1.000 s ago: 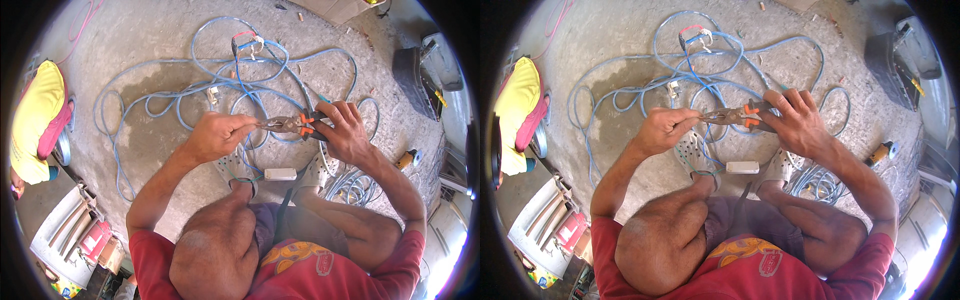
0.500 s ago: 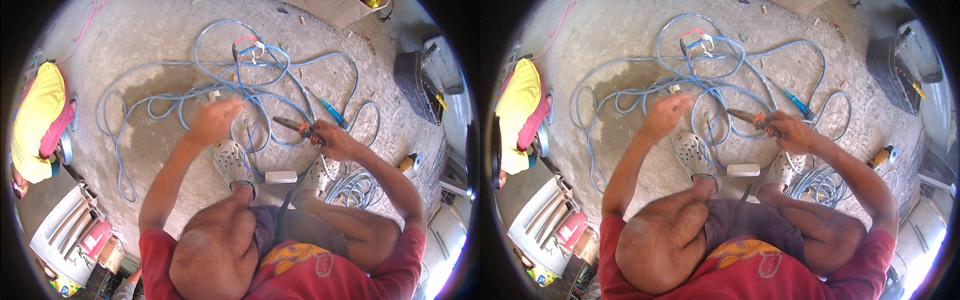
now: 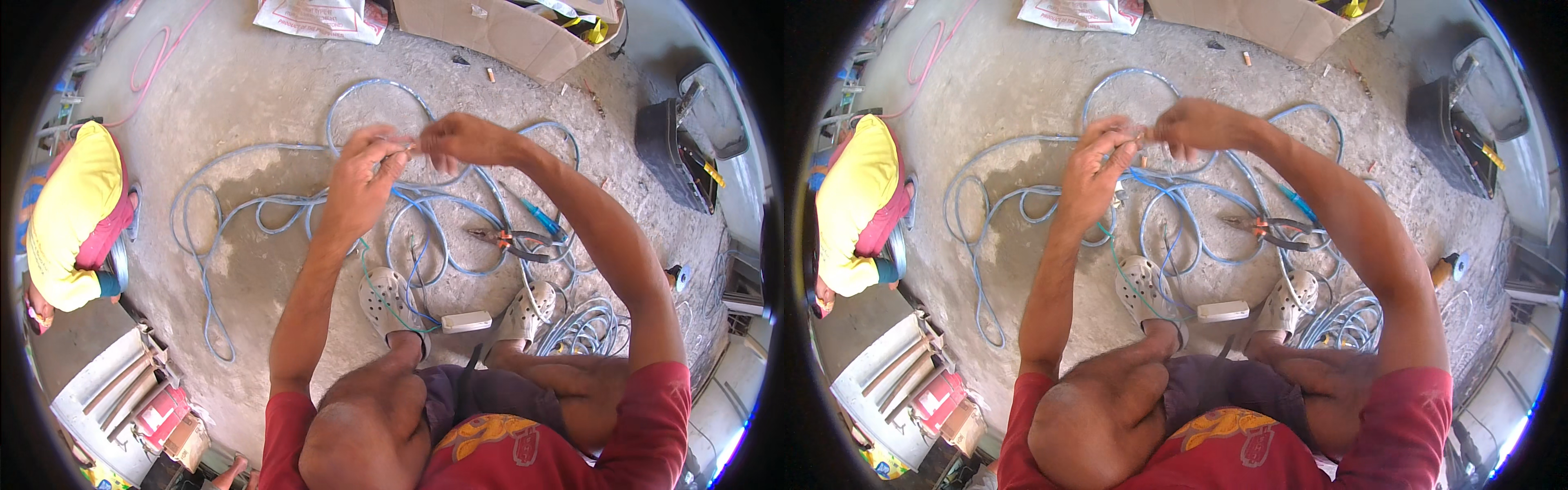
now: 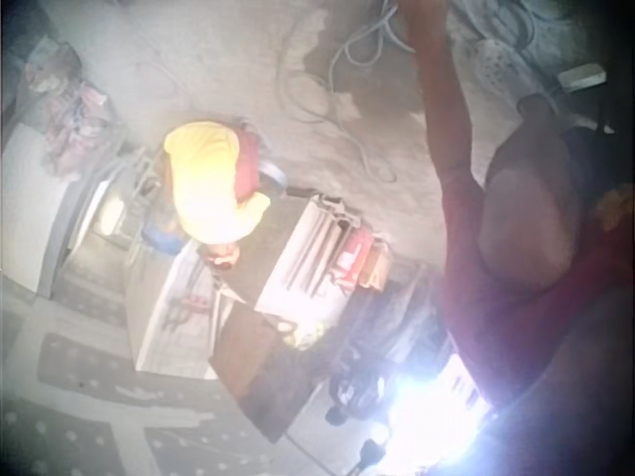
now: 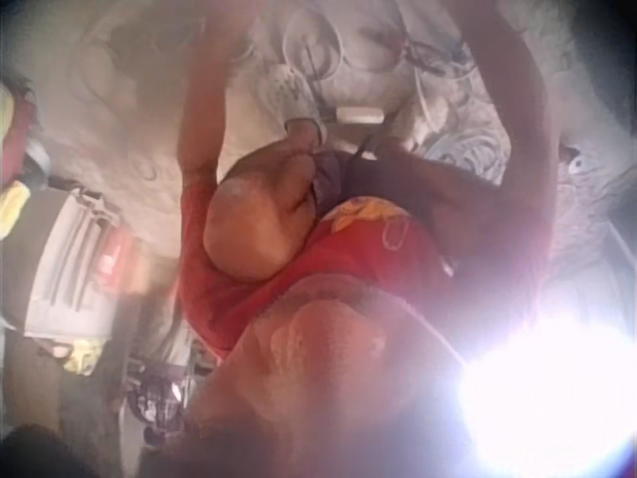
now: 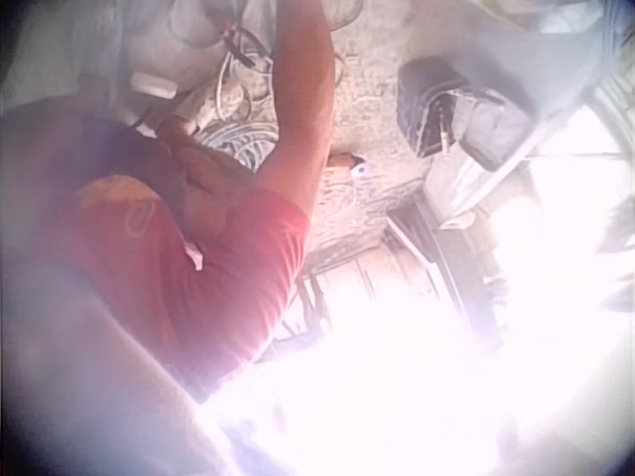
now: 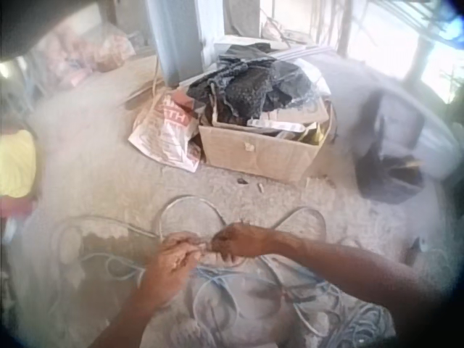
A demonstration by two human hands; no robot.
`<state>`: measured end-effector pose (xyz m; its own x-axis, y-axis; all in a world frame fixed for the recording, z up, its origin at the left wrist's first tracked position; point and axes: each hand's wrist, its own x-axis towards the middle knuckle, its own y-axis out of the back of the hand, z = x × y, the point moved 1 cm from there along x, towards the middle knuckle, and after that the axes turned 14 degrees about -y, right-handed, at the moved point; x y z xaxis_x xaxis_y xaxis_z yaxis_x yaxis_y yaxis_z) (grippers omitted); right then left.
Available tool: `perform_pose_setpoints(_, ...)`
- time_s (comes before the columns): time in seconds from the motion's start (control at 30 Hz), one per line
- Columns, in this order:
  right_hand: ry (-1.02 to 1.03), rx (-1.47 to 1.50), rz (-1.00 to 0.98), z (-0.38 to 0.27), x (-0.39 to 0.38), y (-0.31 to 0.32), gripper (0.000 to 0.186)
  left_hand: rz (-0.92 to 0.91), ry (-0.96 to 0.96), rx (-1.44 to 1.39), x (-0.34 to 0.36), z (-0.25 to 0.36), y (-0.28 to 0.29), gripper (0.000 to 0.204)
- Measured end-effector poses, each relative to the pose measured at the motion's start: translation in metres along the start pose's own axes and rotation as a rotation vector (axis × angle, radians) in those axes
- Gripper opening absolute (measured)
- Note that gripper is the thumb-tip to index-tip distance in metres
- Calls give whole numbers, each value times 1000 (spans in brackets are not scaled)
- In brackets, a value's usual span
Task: The person sits on the floor and uses pliers and a knife to strip insulation from electrical wires, twist the exposed strands, and connect them. A dog walks through the scene briefly.
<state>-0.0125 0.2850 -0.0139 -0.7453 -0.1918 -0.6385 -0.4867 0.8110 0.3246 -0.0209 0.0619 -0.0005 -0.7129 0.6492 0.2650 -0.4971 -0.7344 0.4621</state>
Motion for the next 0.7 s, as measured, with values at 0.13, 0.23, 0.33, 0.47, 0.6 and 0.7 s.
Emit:
perform_pose_setpoints(0.13,117,-266,291,11,-14,-23,35,-173,-1,-76,-17,13,-4,24)
perform_pose_setpoints(0.23,93,-31,240,1,-30,-25,22,-52,-177,-69,-41,21,-25,15)
perform_pose_setpoints(0.33,92,648,-223,-2,-51,-36,39,-118,-216,-139,-48,35,-40,14)
perform_pose_setpoints(0.47,106,979,-217,-6,-66,-32,37,-23,-165,-111,-42,27,-30,12)
perform_pose_setpoints(0.6,140,865,57,-2,-65,-27,30,45,-155,-67,-31,28,-16,16)
perform_pose_setpoints(0.7,464,880,103,-16,-64,-21,23,93,-119,-99,-10,37,-4,20)
